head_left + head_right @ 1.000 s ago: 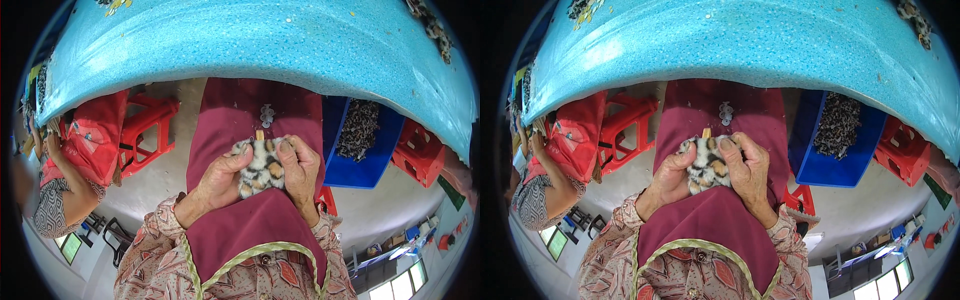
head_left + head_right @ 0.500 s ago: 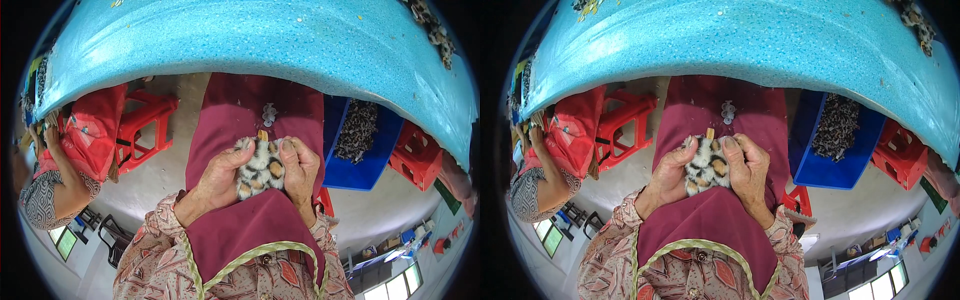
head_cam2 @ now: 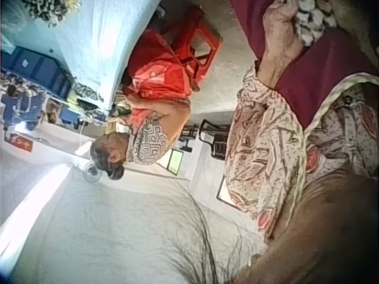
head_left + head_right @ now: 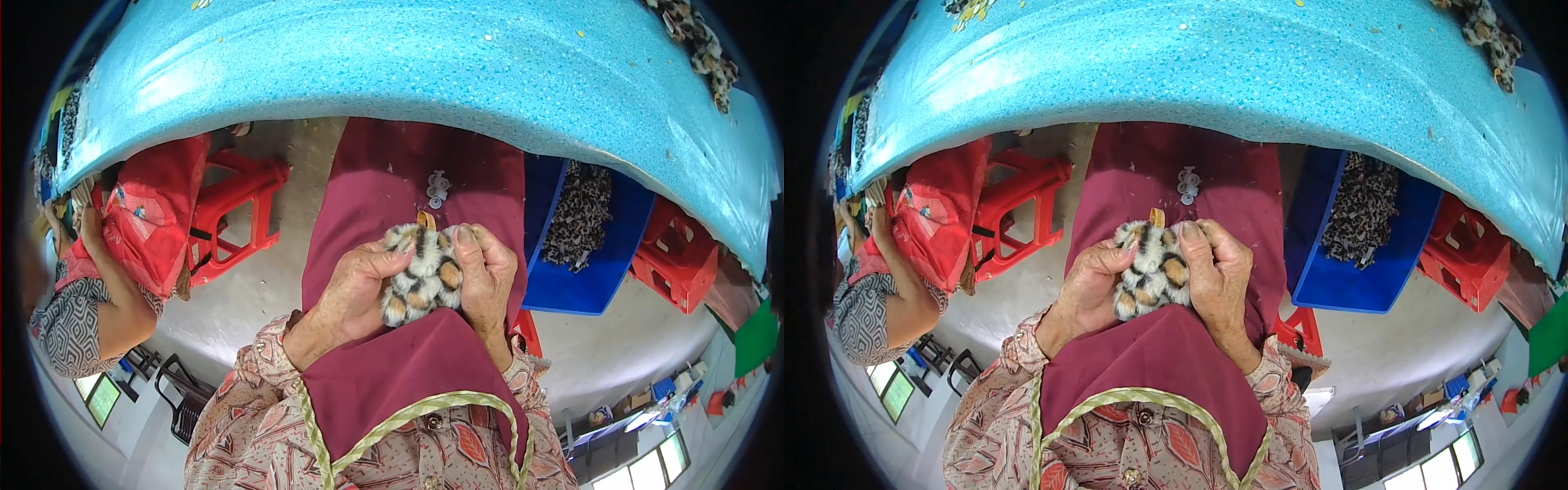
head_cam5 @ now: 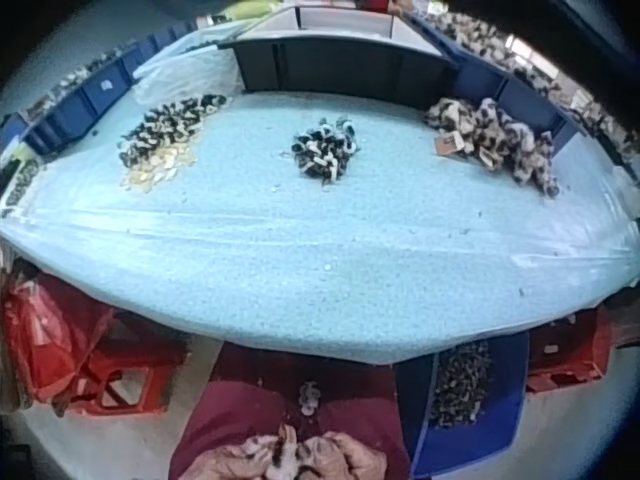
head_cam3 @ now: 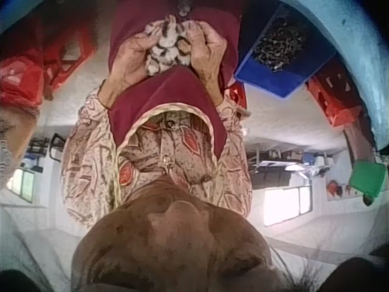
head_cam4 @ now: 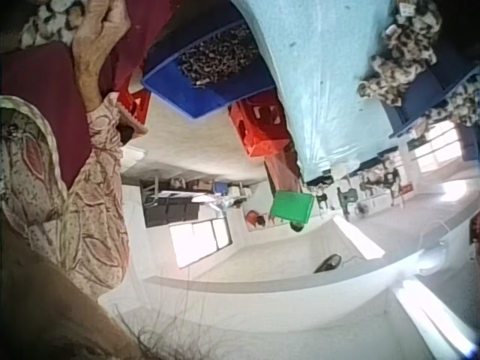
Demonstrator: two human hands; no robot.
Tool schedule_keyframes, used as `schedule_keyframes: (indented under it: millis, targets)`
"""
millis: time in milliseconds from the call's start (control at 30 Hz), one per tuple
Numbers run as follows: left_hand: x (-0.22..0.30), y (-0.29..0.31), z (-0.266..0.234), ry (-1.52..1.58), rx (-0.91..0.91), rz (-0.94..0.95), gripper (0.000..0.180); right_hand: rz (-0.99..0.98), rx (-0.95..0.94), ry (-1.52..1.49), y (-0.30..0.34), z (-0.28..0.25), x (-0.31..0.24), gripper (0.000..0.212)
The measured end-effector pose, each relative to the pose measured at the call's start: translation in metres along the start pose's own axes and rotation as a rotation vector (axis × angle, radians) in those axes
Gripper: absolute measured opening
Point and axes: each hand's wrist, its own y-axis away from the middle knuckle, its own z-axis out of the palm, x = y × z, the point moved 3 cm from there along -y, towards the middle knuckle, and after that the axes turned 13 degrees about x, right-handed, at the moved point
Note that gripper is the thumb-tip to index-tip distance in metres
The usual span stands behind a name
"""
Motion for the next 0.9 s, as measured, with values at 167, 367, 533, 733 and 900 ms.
schedule_keyframes:
  millis: [167,367,533,733,900]
  targets:
    - [0.002,0.003,0.0,0.071,-0.049,0.075,0.035,-0.147,-0.071,0.031,-0.001,0.005,-0.003,0.023]
    - [0.026,0.008,0.0,-0.064,-0.022,0.269,0.033,-0.466,-0.25,0.344,-0.024,-0.022,-0.075,0.017]
    - [0.041,0.015,0.006,-0.106,-0.01,0.367,0.028,-0.731,0.0,0.369,-0.088,-0.021,-0.177,0.006]
    - [0.044,0.006,-0.002,-0.035,0.034,0.329,0.03,-0.905,-0.017,0.34,-0.171,0.03,-0.199,0.013]
    - [0.05,0.005,-0.012,-0.01,0.04,0.362,0.032,-1.012,0.007,0.489,-0.197,0.057,-0.207,0.017]
